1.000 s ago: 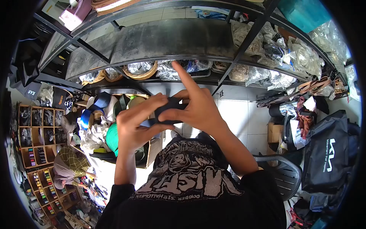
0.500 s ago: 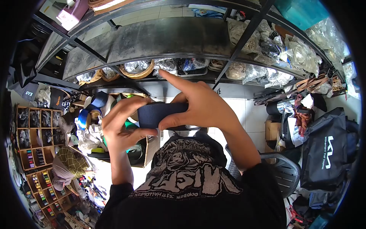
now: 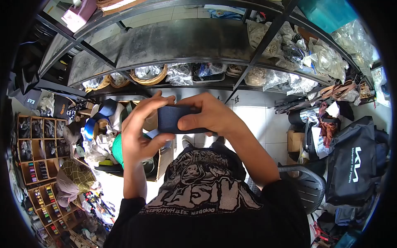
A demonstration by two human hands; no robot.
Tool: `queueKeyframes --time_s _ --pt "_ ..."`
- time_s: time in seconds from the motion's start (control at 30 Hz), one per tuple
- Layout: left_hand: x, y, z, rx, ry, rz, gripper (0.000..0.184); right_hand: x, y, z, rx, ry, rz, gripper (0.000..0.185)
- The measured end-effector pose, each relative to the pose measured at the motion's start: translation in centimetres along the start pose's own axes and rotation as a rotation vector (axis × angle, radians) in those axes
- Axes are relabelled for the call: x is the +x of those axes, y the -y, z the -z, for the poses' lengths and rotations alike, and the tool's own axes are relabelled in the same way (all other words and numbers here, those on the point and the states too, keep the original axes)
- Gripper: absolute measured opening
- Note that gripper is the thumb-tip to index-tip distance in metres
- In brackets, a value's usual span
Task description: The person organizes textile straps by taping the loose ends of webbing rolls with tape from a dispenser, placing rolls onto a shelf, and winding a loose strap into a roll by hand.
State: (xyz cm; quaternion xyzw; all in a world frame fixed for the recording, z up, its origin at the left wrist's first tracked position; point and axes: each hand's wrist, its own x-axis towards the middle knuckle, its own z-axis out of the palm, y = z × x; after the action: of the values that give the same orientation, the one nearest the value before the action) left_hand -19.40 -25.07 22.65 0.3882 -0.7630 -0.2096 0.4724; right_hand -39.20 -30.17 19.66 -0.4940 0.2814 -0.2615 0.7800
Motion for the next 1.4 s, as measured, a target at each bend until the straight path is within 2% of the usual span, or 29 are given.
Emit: queueKeyframes --time_s 0.1,0.13,0.33,0.43,0.63,0.73,0.83,0.93,1.03,1.13,1.27,1.4 --pt "0.6 -1.2 0.5 0.208 0.178 -0.054 0.056 -0.2 1.4 -1.2 -0.431 -0.095 0.006 0.05" --pt "0.0 -0.5 -0.4 0.219 0.114 -0.066 0.061 -0.2 1.7 -1.3 -0.511 -0.128 -0.052 0.047" --pt "-0.3 0.3 -0.2 0.267 0.159 -0.185 0.055 -0.3 0.5 -0.9 -0.525 -0.089 0.03 0.047" --pt "-0.8 0.0 -0.7 0.3 0.13 -0.148 0.054 -0.2 0.3 -0.9 -0.479 -0.095 0.061 0.046" --pt "-0.4 0.2 -0.2 0.255 0.183 -0.219 0.059 -0.7 2.0 -1.8 -0.487 -0.086 -0.144 0.044" --pt "-0.4 -0.2 -0.1 0.283 0.204 -0.182 0.06 -0.5 1.7 -1.5 -0.486 -0.093 -0.148 0.043" --pt "-0.3 0.0 -0.3 0.295 0.238 -0.193 0.061 0.0 0.1 -0.5 -0.568 -0.074 0.035 0.043" --pt "-0.6 -0.1 -0.5 0.319 0.229 -0.192 0.059 -0.3 0.1 -0.3 -0.524 -0.08 -0.033 0.042" --pt "-0.7 -0.3 -0.5 0.232 0.212 -0.151 0.054 -0.8 1.3 -0.9 -0.519 -0.084 -0.138 0.041" --pt "-0.5 0.2 0.5 0.111 0.268 -0.107 0.055 -1.3 2.7 -0.8 -0.663 -0.094 -0.249 0.04" --pt "-0.7 0.2 1.5 0.001 0.178 -0.012 0.056 -2.1 3.2 0.6 -0.729 -0.041 -0.04 0.046" --pt "-1.2 0.7 1.3 -0.238 0.081 -0.009 0.06 -2.2 3.4 -0.4 -0.615 -0.046 -0.001 0.041"
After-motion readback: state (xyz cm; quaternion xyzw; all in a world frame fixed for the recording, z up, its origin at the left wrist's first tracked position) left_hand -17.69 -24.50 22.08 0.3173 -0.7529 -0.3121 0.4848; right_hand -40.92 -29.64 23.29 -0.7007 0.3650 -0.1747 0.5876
